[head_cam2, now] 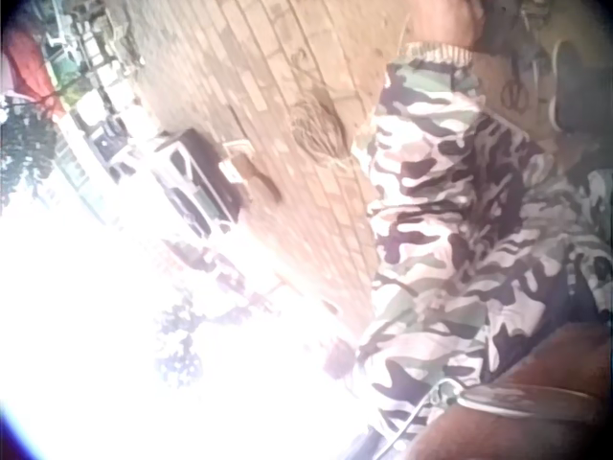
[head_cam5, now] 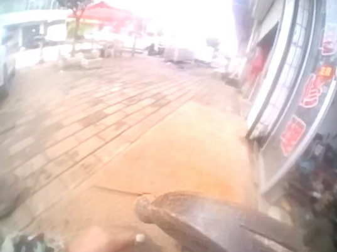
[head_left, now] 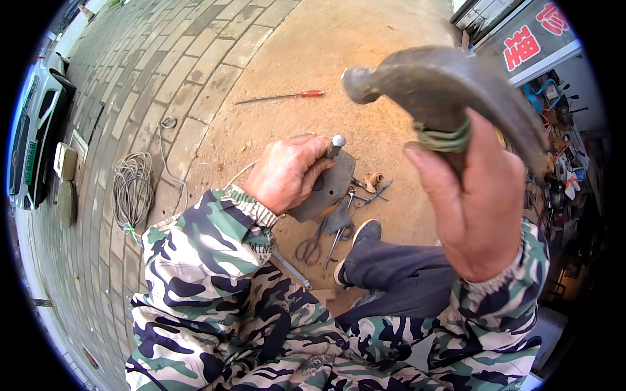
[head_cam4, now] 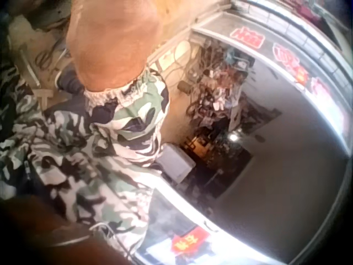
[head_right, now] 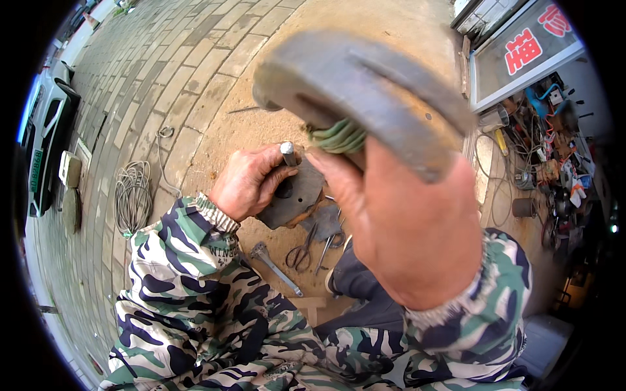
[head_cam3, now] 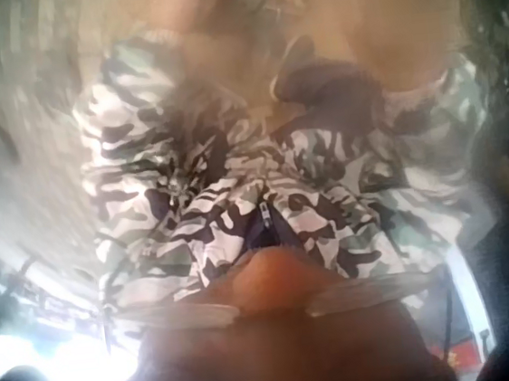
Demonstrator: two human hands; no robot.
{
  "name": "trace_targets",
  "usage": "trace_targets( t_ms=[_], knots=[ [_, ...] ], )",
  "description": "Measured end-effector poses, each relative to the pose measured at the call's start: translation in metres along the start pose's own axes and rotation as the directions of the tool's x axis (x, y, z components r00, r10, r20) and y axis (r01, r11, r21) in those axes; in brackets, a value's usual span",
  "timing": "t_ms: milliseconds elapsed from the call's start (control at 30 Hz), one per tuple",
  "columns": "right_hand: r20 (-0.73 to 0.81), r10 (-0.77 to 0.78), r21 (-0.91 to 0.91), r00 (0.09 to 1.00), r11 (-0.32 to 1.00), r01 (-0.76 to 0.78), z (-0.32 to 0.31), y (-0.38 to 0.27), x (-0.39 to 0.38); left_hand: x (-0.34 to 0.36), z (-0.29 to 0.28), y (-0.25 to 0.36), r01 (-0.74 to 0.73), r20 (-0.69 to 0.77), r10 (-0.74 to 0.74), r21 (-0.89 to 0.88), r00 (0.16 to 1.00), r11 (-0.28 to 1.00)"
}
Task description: The person uses a hammer and punch to drive pins into a metal plate, then uses shears to trim the edges of the plate. The person then places the plate onto a cylindrical metal part.
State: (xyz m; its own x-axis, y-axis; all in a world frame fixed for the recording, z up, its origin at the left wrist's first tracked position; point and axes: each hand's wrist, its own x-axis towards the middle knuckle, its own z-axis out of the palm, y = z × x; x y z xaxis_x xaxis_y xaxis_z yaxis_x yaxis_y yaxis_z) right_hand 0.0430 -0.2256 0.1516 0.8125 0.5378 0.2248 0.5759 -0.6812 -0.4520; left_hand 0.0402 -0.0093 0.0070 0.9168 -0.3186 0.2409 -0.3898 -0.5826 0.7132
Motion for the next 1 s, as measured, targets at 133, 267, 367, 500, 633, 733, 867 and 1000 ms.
trace_targets(
  t_ms=[133, 267, 367, 500, 633, 733, 867, 1000],
  knots=[
    [0.186, 0.134, -0.109, 0.973, 0.987, -0.115, -0.008, 0.005, 0.001, 0.010, 0.005, 0.007, -0.009, 0.054, 0.011, -0.040, 0.998, 0.999],
    [0.014, 0.002, -0.019, 1.000, 1.000, -0.002, -0.004, 0.006, -0.002, 0.012, 0.006, 0.004, 0.003, 0.043, -0.003, 0.003, 0.999, 1.000],
    [0.304, 0.054, -0.180, 0.951, 0.984, 0.001, -0.004, 0.014, 0.007, 0.007, 0.003, 0.003, 0.013, 0.040, -0.012, -0.014, 0.999, 1.000],
    [0.090, 0.048, -0.069, 0.995, 0.997, -0.042, -0.006, 0.008, -0.002, 0.005, 0.008, 0.000, -0.010, 0.015, 0.010, -0.023, 1.000, 1.000],
    [0.107, 0.058, -0.062, 0.993, 0.997, -0.051, -0.010, 0.005, 0.002, 0.011, 0.004, 0.003, -0.020, 0.039, 0.021, -0.013, 0.999, 1.000],
    [0.364, 0.215, -0.176, 0.906, 0.971, -0.160, 0.001, 0.007, 0.002, 0.009, 0.005, 0.003, -0.017, 0.033, 0.017, 0.003, 0.999, 1.000],
    [0.226, 0.065, -0.142, 0.972, 0.989, -0.033, -0.001, 0.003, 0.005, 0.008, 0.004, 0.003, -0.032, 0.009, 0.032, -0.007, 0.999, 0.999],
    [0.181, 0.069, -0.129, 0.981, 0.991, -0.046, -0.003, 0.005, 0.002, 0.011, 0.006, 0.003, -0.052, 0.033, 0.052, -0.011, 0.998, 0.999]
  ],
)
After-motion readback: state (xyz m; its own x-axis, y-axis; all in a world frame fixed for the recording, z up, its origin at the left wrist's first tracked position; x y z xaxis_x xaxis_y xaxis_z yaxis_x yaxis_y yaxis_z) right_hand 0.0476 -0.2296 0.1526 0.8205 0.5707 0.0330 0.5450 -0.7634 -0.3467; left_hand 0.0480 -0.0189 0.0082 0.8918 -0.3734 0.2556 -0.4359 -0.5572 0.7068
